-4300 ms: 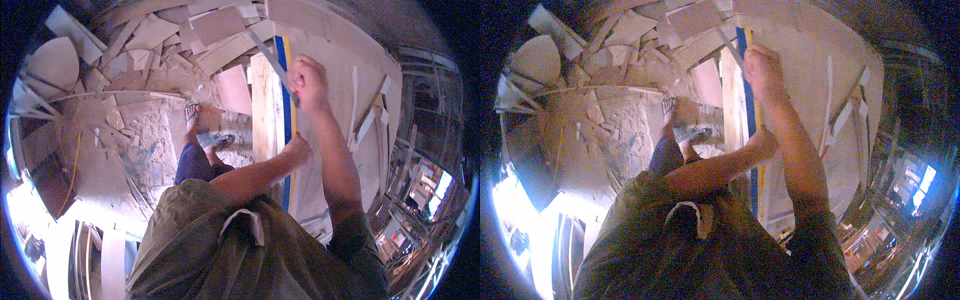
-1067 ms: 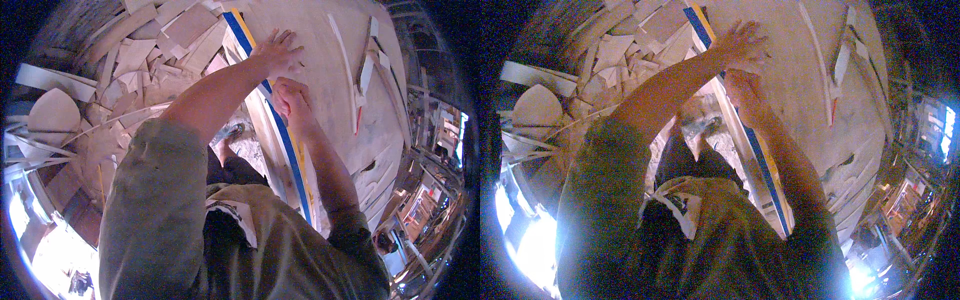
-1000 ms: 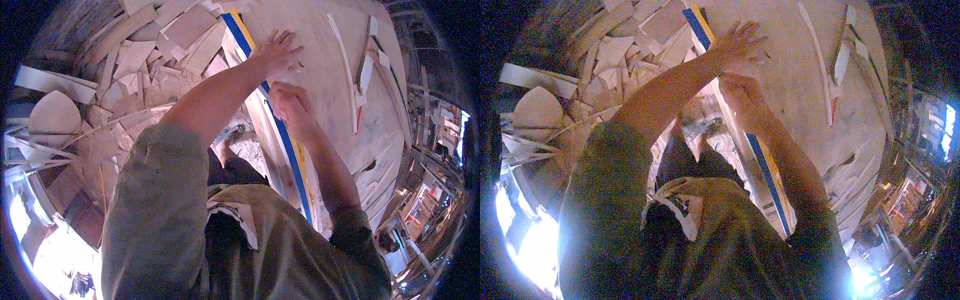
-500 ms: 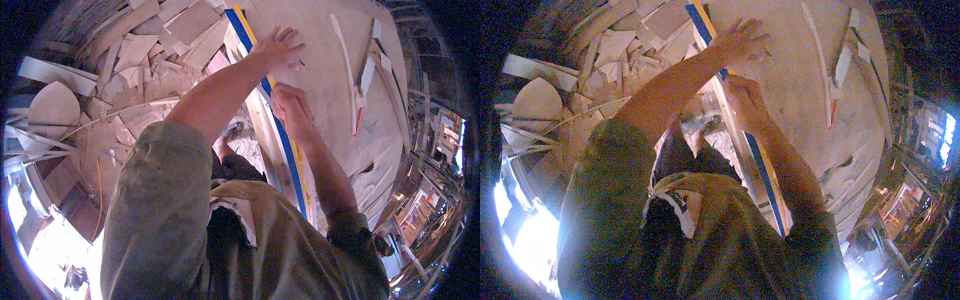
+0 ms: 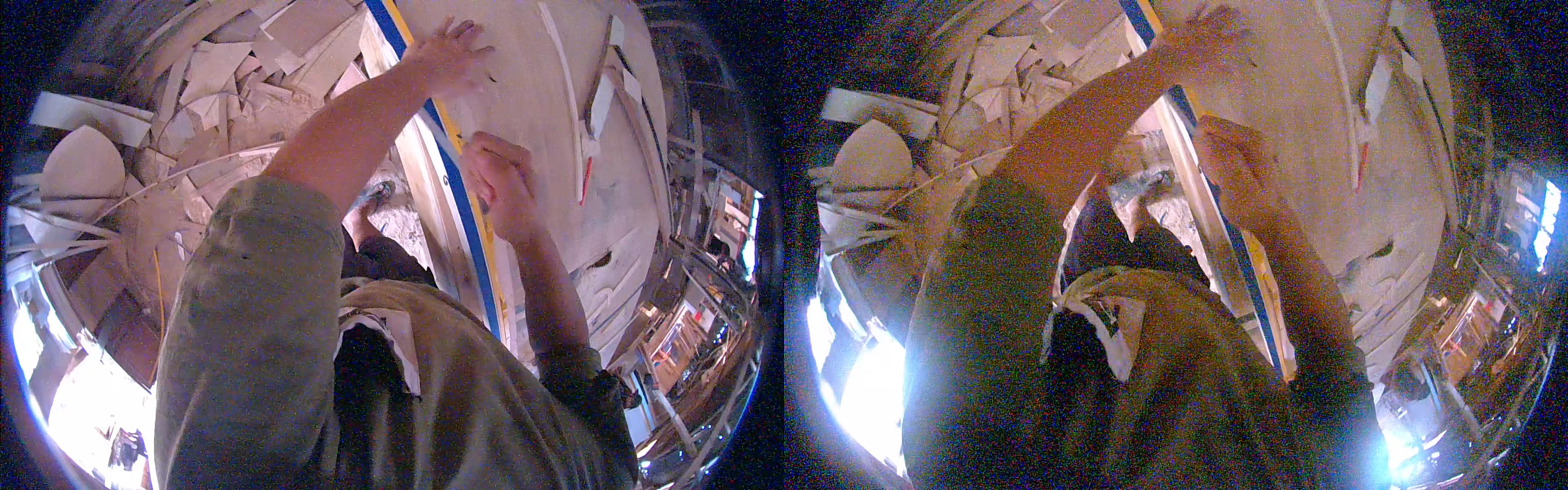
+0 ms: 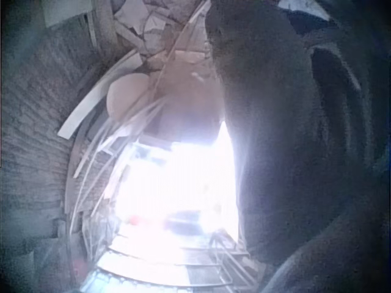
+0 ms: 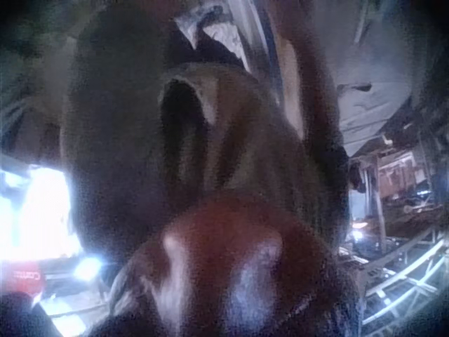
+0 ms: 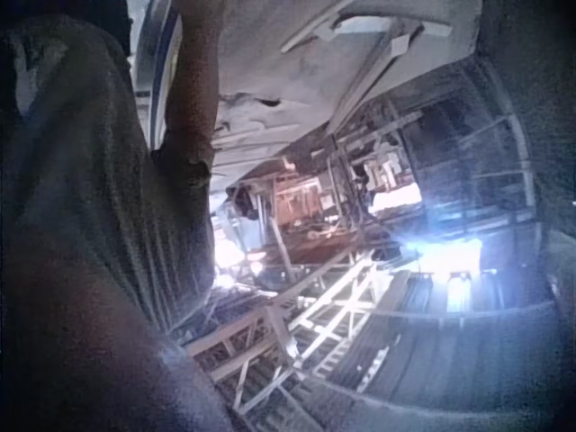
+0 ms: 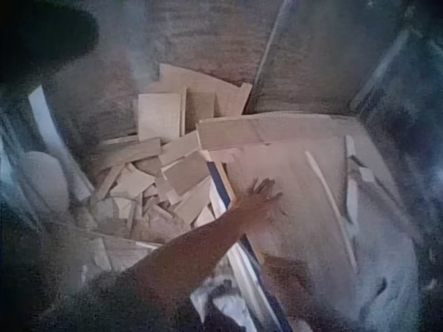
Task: The person marks a curved line on a long wooden plank using a flexible ruler and a pencil, then uses an angle grinder to cut and smooth the plank along the marked line.
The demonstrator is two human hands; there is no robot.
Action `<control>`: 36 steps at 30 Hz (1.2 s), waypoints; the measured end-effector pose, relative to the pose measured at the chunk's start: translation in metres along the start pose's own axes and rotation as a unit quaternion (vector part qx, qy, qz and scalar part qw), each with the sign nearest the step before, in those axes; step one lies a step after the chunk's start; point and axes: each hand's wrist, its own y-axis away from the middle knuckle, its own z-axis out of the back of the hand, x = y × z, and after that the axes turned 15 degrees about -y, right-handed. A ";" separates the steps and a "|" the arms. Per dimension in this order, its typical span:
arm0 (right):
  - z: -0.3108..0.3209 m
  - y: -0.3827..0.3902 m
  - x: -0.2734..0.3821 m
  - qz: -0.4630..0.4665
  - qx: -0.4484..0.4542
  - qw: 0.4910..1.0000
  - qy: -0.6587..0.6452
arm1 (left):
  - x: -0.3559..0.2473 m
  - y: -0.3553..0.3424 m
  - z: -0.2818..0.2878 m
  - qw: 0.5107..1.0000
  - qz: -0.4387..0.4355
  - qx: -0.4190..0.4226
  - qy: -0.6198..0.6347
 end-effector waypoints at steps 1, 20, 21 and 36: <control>0.000 0.009 -0.009 -0.050 0.004 0.999 -0.019 | -0.001 -0.001 0.000 1.000 -0.003 0.003 -0.009; 0.012 0.052 0.016 -0.146 -0.012 0.989 -0.032 | 0.001 0.005 0.028 0.998 0.001 0.043 -0.053; 0.014 0.053 0.013 -0.138 0.004 0.990 -0.012 | 0.000 0.002 0.025 0.999 0.002 0.029 -0.026; 0.003 0.005 0.002 -0.132 -0.021 0.991 -0.006 | 0.006 -0.002 0.003 0.995 -0.095 -0.001 -0.034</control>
